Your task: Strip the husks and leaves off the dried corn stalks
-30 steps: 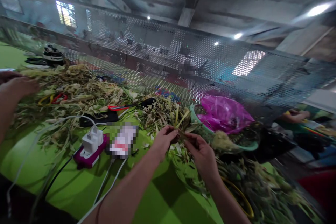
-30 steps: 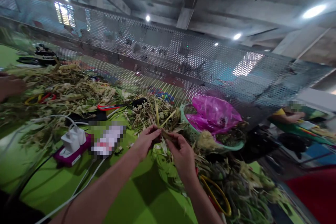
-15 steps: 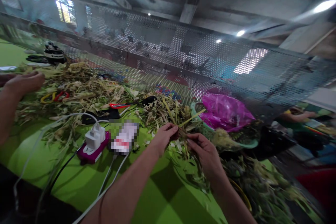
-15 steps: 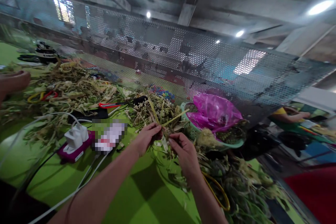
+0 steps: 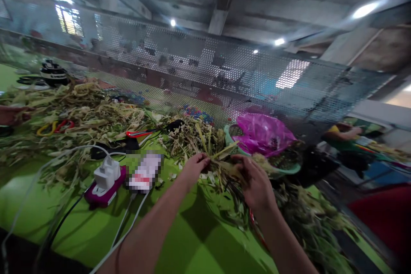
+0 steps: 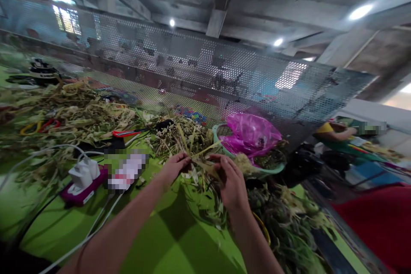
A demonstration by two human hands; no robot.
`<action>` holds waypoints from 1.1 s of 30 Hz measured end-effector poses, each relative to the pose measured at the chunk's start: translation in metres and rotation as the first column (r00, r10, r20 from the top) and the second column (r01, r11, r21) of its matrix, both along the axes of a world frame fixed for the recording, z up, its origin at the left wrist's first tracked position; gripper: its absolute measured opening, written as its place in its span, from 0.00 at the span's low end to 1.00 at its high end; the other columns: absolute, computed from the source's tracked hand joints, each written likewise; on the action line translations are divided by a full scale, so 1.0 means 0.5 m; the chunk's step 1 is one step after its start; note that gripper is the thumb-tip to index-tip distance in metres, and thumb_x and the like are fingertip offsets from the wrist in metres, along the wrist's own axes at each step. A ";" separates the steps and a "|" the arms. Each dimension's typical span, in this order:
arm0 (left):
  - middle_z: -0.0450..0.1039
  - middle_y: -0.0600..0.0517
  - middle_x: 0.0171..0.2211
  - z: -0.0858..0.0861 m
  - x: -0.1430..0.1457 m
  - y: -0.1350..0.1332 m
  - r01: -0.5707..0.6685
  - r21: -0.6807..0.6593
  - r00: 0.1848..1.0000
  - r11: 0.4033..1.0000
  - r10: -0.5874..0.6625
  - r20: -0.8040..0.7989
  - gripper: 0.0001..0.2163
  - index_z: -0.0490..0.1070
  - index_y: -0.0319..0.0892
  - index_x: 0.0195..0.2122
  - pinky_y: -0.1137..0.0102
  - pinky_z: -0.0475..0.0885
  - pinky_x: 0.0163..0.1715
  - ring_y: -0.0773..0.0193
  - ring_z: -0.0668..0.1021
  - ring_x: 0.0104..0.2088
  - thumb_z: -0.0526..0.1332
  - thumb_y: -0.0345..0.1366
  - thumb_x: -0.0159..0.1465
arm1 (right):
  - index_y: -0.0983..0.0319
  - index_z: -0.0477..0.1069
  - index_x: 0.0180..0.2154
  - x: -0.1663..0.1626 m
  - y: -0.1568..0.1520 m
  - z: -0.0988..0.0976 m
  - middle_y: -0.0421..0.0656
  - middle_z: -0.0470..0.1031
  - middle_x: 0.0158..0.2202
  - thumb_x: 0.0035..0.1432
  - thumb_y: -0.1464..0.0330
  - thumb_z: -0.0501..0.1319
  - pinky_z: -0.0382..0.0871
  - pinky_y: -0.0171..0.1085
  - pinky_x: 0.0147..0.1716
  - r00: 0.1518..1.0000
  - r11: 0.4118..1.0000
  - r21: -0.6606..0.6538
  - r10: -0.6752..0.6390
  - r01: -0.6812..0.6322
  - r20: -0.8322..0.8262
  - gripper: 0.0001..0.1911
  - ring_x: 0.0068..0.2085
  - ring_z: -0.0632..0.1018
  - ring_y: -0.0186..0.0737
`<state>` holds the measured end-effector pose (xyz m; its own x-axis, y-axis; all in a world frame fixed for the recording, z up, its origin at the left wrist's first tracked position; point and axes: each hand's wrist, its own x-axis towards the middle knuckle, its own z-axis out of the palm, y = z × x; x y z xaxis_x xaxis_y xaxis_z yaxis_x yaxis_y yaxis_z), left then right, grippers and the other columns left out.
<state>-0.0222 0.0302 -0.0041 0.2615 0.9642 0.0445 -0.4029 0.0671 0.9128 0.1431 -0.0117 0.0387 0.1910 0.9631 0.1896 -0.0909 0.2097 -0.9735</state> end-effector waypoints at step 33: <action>0.71 0.52 0.27 0.019 0.011 -0.023 0.061 -0.004 0.971 0.998 -0.058 0.230 0.17 0.69 0.37 0.28 0.72 0.67 0.33 0.69 0.72 0.27 0.71 0.44 0.48 | 0.59 0.75 0.27 -0.017 0.015 -0.051 0.43 0.75 0.24 0.53 0.53 0.61 0.66 0.37 0.23 0.967 0.938 -0.236 0.254 -0.254 -0.030 0.17 0.24 0.73 0.38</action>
<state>-0.0166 0.0185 0.0056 0.3025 0.9480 0.0993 -0.5970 0.1072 0.7950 0.1347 -0.0041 0.0130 -0.0655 0.9967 -0.0488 -0.1101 -0.0559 -0.9923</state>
